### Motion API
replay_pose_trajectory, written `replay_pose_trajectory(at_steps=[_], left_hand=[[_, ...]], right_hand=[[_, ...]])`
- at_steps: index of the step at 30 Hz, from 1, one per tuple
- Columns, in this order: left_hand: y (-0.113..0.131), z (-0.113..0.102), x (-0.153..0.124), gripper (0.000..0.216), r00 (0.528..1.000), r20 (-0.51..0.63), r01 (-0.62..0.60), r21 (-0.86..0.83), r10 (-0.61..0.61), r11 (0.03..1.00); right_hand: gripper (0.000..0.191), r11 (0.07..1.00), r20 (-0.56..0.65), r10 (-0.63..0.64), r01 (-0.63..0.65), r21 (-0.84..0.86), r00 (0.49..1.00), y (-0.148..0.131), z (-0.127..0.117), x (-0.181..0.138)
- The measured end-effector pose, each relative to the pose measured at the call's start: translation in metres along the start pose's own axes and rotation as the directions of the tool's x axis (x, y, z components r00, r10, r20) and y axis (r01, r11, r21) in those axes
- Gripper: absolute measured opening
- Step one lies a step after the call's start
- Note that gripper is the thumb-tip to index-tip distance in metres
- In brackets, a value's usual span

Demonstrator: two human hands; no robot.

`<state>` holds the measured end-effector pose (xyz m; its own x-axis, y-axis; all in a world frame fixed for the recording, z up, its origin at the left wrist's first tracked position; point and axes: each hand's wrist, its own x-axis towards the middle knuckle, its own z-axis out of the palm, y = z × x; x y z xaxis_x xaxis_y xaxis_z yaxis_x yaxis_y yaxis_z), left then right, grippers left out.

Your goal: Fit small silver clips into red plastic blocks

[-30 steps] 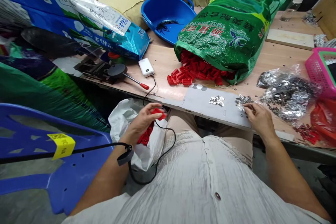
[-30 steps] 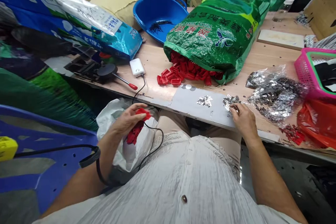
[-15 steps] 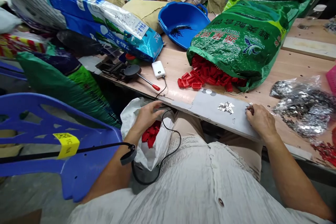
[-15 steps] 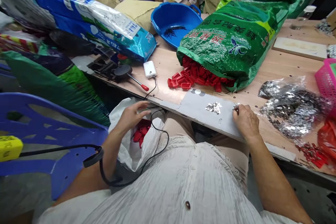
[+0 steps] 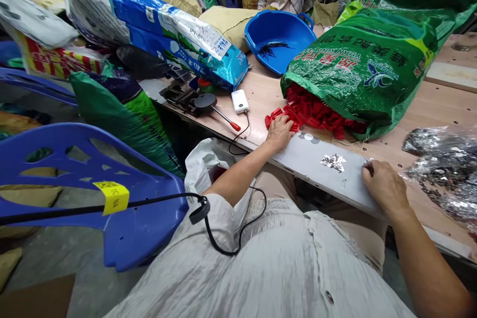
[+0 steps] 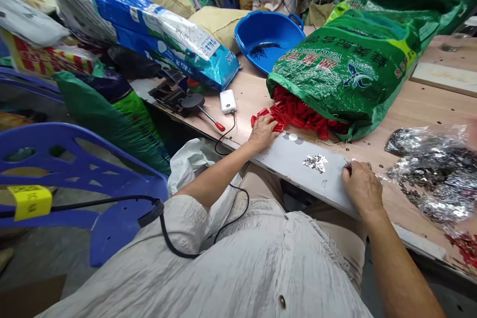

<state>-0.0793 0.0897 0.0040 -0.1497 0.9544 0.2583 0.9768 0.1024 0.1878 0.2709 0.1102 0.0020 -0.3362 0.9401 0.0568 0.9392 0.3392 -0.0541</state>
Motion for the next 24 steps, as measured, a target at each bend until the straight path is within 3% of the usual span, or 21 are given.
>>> replay_pose_trajectory(at_steps=[6,12,18,24], left_hand=[[0.008,0.002,-0.004,0.028,0.998,-0.053,-0.025,-0.060,0.022,0.998],[0.021,-0.018,-0.037,0.029,0.989,-0.132,-0.118,-0.394,0.071,0.912],[0.044,-0.036,-0.074,0.029,0.977,-0.203,-0.171,-0.567,0.065,0.805],[0.073,-0.046,-0.101,0.027,0.972,-0.211,-0.210,-0.563,0.106,0.800]], right_hand=[[0.031,0.997,-0.030,0.031,-0.028,0.077,0.999,0.002,0.003,0.005],[0.034,0.936,-0.051,0.082,-0.060,0.346,0.995,0.008,-0.001,0.004],[0.029,0.765,-0.025,0.060,-0.029,0.643,0.998,0.000,-0.006,-0.002],[0.031,0.484,0.059,-0.155,0.024,0.875,0.986,-0.031,-0.019,-0.020]])
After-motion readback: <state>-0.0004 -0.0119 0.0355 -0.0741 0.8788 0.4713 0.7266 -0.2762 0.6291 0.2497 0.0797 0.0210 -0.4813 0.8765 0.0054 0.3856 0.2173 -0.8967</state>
